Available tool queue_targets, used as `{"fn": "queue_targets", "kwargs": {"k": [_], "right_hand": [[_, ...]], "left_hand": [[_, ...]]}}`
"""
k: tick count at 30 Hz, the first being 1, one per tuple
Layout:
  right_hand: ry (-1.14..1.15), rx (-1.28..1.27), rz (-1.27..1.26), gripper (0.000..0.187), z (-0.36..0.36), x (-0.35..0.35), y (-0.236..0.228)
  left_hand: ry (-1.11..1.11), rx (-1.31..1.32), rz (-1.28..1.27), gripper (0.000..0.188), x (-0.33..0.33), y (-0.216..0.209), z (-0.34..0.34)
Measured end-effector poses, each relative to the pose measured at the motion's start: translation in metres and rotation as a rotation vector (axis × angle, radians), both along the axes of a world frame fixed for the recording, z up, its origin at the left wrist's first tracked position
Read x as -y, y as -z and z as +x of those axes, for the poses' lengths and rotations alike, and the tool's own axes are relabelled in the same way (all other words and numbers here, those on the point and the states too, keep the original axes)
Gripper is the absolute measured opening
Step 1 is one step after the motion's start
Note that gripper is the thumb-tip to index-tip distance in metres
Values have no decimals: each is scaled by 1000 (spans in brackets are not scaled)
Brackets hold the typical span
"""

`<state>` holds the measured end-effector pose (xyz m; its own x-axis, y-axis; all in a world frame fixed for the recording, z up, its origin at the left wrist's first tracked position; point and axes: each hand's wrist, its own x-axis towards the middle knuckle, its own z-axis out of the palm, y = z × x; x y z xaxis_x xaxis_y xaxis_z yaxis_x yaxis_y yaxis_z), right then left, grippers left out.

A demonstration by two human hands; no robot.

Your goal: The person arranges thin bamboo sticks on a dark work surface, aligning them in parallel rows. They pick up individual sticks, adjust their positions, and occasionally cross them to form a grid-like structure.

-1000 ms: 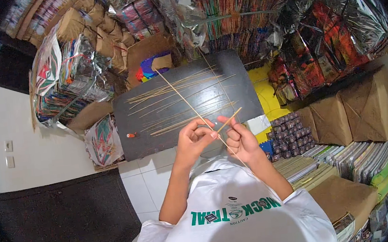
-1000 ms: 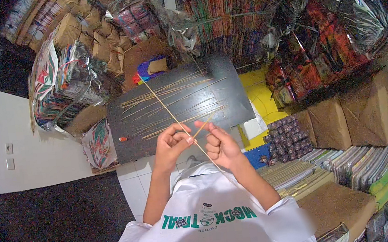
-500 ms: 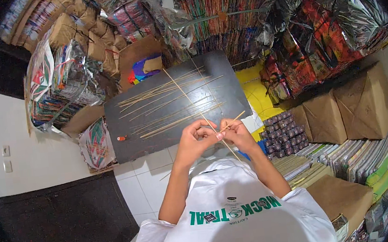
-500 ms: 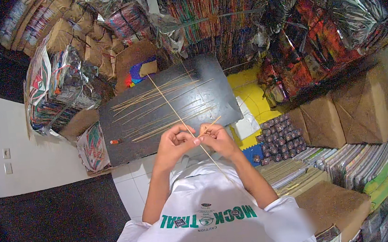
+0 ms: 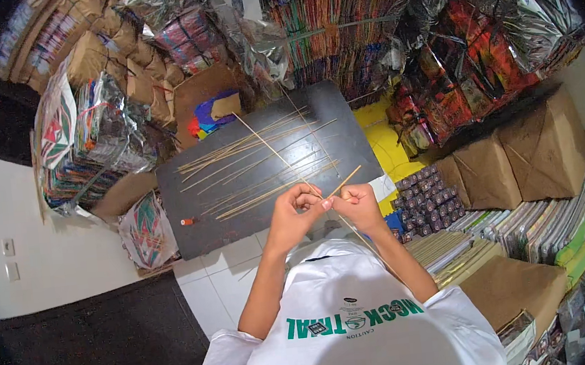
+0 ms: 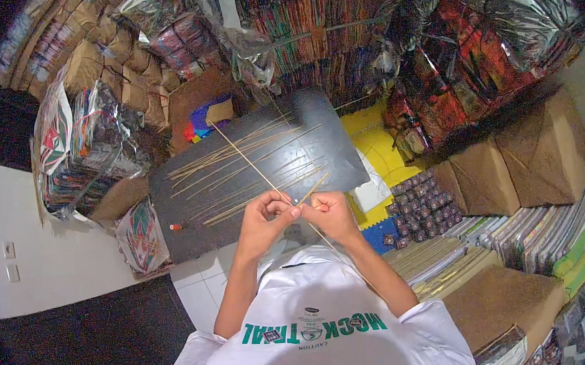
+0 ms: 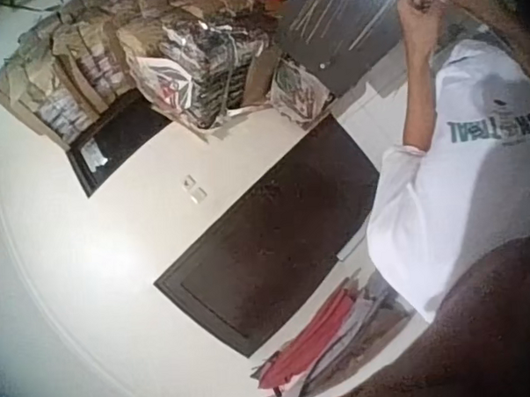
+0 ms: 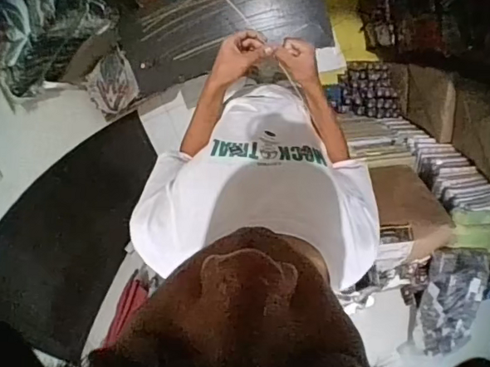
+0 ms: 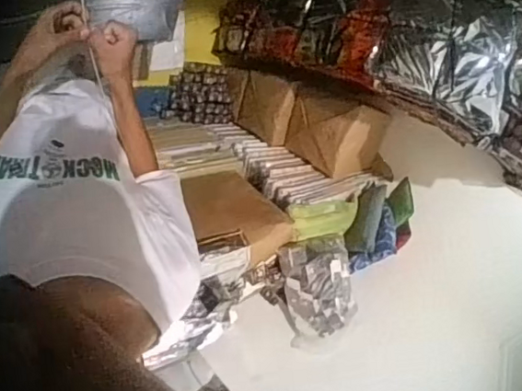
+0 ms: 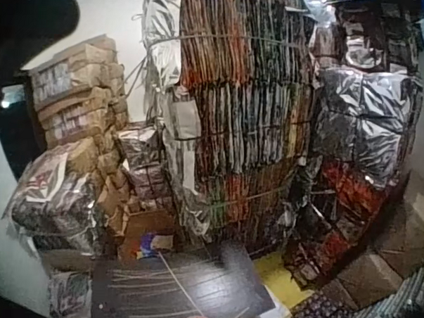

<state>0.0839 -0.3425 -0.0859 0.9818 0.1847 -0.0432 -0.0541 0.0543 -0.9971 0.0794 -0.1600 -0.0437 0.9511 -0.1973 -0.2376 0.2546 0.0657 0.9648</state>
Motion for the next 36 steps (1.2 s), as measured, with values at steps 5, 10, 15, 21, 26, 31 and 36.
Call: {"fn": "queue_targets", "kwargs": {"k": [5,10,15,21,26,31,36], "right_hand": [[144,31,-119,54,-4,-30,-4],[197,-10,-90,47,10,-37,7],[-200,-237,16,31,12,-25,-7],[-307,-341,58,18,-8,-15,5],[-104,-354,-22,17,-22,-3,10],[48,-355,-137,20,-31,6,11],[316,-262,-210,19,-30,21,28]], "left_hand": [[24,-20,-7,25,-28,1,8],[13,38,56,25,-58,-2,21],[-72,-9,57,27,-94,0,49],[-65,16,158,34,-119,18,88],[-35,-3,191,36,-113,29,120],[86,-6,187,42,-96,44,140],[331,36,319,41,-105,72,152]]}}
